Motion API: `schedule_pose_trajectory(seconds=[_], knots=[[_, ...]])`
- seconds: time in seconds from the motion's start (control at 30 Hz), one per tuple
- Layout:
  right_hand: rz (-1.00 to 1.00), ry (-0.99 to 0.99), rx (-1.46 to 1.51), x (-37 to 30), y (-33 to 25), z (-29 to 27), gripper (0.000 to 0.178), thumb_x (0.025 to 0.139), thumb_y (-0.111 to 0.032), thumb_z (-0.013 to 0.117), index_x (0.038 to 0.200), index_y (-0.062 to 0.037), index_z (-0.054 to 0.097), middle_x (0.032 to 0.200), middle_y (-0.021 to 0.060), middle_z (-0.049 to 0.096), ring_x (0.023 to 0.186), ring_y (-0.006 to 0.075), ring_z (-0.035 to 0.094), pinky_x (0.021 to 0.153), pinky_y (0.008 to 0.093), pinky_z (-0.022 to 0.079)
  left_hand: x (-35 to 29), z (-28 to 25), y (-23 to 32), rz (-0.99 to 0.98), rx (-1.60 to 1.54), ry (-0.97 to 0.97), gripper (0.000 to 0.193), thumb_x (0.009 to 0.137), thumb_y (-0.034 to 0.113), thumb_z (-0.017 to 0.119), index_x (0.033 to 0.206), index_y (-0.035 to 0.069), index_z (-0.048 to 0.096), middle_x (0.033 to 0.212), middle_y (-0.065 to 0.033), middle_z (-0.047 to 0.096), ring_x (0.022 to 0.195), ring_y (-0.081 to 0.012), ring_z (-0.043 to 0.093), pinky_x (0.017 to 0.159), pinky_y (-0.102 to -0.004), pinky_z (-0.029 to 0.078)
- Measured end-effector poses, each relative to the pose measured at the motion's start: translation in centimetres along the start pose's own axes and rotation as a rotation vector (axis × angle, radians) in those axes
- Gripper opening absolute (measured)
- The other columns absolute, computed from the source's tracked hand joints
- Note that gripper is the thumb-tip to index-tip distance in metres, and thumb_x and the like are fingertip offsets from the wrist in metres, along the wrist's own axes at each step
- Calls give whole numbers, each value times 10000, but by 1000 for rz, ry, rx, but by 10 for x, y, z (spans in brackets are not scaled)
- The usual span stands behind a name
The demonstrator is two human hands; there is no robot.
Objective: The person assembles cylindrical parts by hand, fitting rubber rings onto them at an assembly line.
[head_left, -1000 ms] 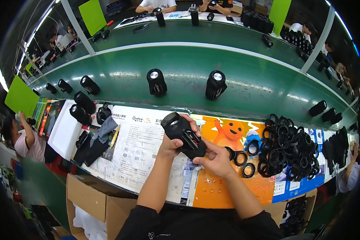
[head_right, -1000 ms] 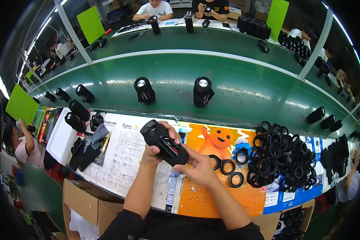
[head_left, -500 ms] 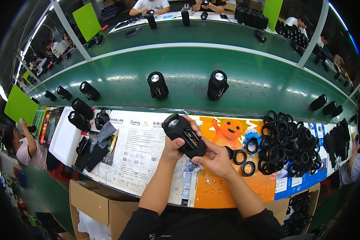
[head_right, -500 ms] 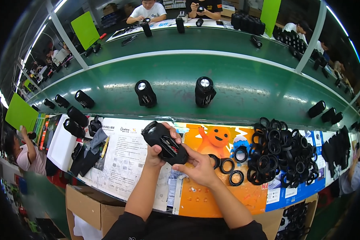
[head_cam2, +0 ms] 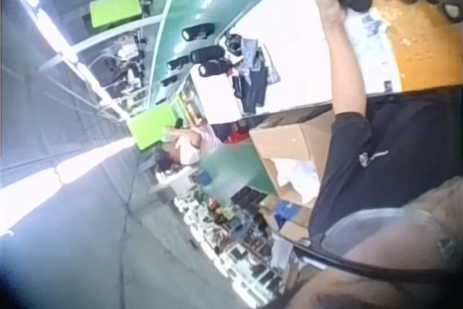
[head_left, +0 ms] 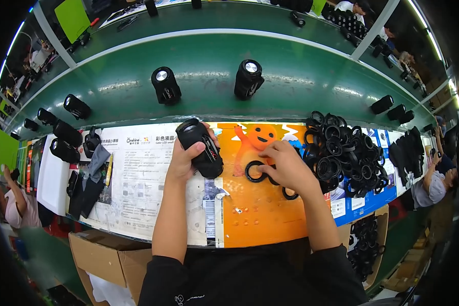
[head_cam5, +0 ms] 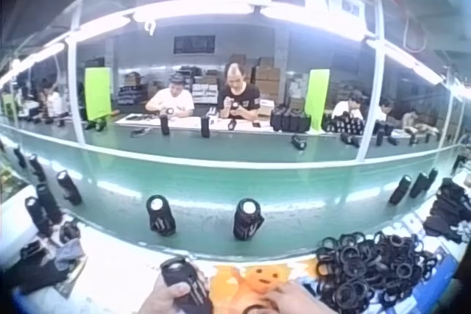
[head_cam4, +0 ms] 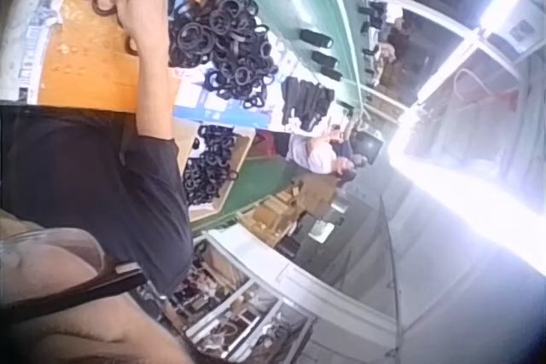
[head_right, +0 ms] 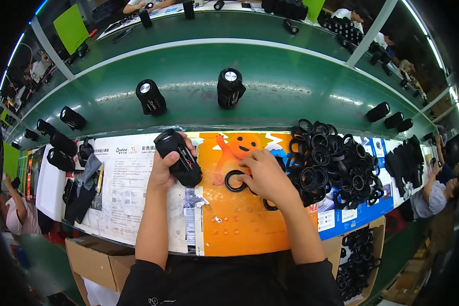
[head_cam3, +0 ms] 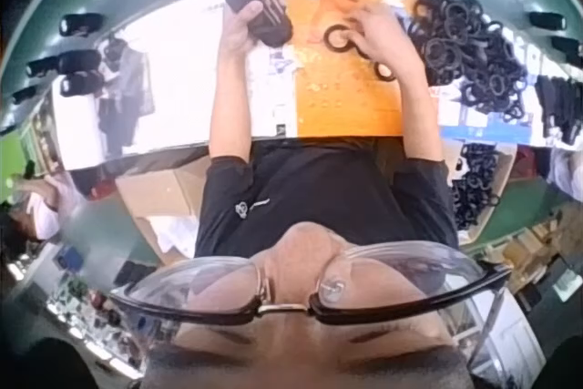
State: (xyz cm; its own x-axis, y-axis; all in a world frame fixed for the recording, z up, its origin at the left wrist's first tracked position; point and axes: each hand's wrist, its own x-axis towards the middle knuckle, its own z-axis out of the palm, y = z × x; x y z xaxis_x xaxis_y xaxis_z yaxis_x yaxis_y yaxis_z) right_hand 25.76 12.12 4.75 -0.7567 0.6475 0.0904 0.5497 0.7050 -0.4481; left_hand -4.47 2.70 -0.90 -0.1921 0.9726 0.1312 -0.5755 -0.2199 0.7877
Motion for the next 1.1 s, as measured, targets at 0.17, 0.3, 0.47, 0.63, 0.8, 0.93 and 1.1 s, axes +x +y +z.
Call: schedule_pose_trajectory(seconds=[0.17,0.3,0.47,0.63,0.8,0.93,1.1], knots=[[63,-33,3,3,-10,6,187,950,-165,843,982,-28,719,1064,133,716,1070,357,672,959,470,564,-4,3,4,-14,93,-29,648,850,211,949,1367,60,587,1177,-146,758,1079,-269,773,938,-442,670],[-17,211,-163,11,-21,13,227,926,-104,858,1004,-32,657,964,132,690,949,348,679,857,459,572,-8,4,14,-61,151,24,716,823,135,959,1435,36,600,1255,-162,767,1153,-280,769,1037,-447,642],[-289,339,-154,14,-34,28,302,937,-174,884,1134,-39,700,1093,116,704,1024,337,701,883,429,592,-13,11,28,-133,40,-60,811,873,191,924,1575,7,563,1267,-142,772,1153,-264,774,1059,-435,635],[-308,-29,157,-4,-36,19,409,984,-278,855,1337,-116,727,1152,116,702,1054,354,727,902,453,619,-11,6,13,-135,-17,-1,728,925,222,901,1541,9,577,1204,-136,770,1056,-253,779,976,-415,656],[-240,-39,126,-2,-33,34,300,972,-255,866,1207,-83,790,1226,115,707,1145,359,711,960,450,608,-12,4,10,-93,125,-7,762,905,305,921,1504,-14,576,1195,-133,756,1024,-261,787,944,-416,669],[-227,79,160,12,-34,23,214,960,-190,867,1133,-77,811,1418,122,674,1298,376,667,1075,437,564,-13,12,13,-124,121,-46,725,900,247,919,1491,-6,584,1181,-129,757,1022,-262,791,937,-416,668],[-143,-32,638,73,-34,-47,218,969,-54,836,1167,14,774,1553,187,706,1393,264,686,1180,422,544,-17,10,9,-95,320,-50,699,906,186,926,1478,-4,571,1211,-124,762,1049,-240,788,968,-420,663]])
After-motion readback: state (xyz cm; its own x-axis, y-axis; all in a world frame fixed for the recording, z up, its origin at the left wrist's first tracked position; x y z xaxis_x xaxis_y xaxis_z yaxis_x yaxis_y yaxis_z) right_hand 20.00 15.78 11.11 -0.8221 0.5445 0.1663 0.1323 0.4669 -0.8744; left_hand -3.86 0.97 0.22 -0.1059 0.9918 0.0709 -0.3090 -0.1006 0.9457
